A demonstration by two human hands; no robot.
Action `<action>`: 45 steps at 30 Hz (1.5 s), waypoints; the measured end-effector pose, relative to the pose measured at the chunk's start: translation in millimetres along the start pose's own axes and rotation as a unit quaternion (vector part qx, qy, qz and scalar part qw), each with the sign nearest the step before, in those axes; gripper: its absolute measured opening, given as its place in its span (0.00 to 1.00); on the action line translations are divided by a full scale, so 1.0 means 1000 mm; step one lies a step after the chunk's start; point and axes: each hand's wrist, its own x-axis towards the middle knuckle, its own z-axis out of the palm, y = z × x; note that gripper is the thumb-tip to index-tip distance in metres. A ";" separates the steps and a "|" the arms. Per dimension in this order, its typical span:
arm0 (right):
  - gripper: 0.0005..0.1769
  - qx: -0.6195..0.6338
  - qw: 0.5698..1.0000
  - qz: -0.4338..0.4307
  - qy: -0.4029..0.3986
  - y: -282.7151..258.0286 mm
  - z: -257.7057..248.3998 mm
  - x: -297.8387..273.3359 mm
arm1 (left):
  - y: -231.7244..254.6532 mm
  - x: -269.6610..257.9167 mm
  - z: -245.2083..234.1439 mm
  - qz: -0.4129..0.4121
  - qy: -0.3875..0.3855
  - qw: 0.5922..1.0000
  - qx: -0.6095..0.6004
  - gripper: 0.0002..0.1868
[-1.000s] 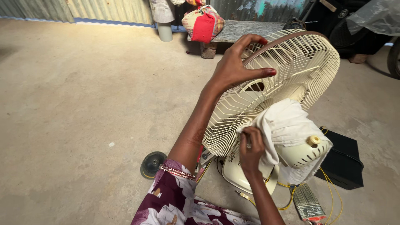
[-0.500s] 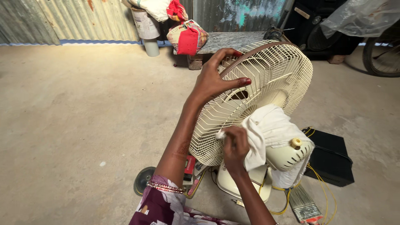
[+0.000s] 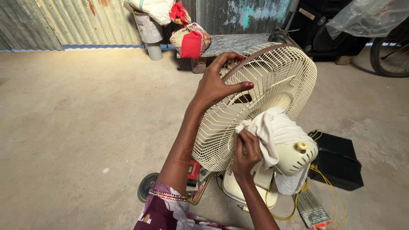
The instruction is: The person wipes the front grill and motor housing of a standing fan with a white cloth. They then wipe the base and control panel, and finally handle the yellow power cord.
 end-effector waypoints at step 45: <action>0.12 -0.001 0.992 0.115 -0.060 -0.020 -0.021 0.044 | 0.005 0.001 -0.001 -0.013 0.000 1.000 0.003 0.47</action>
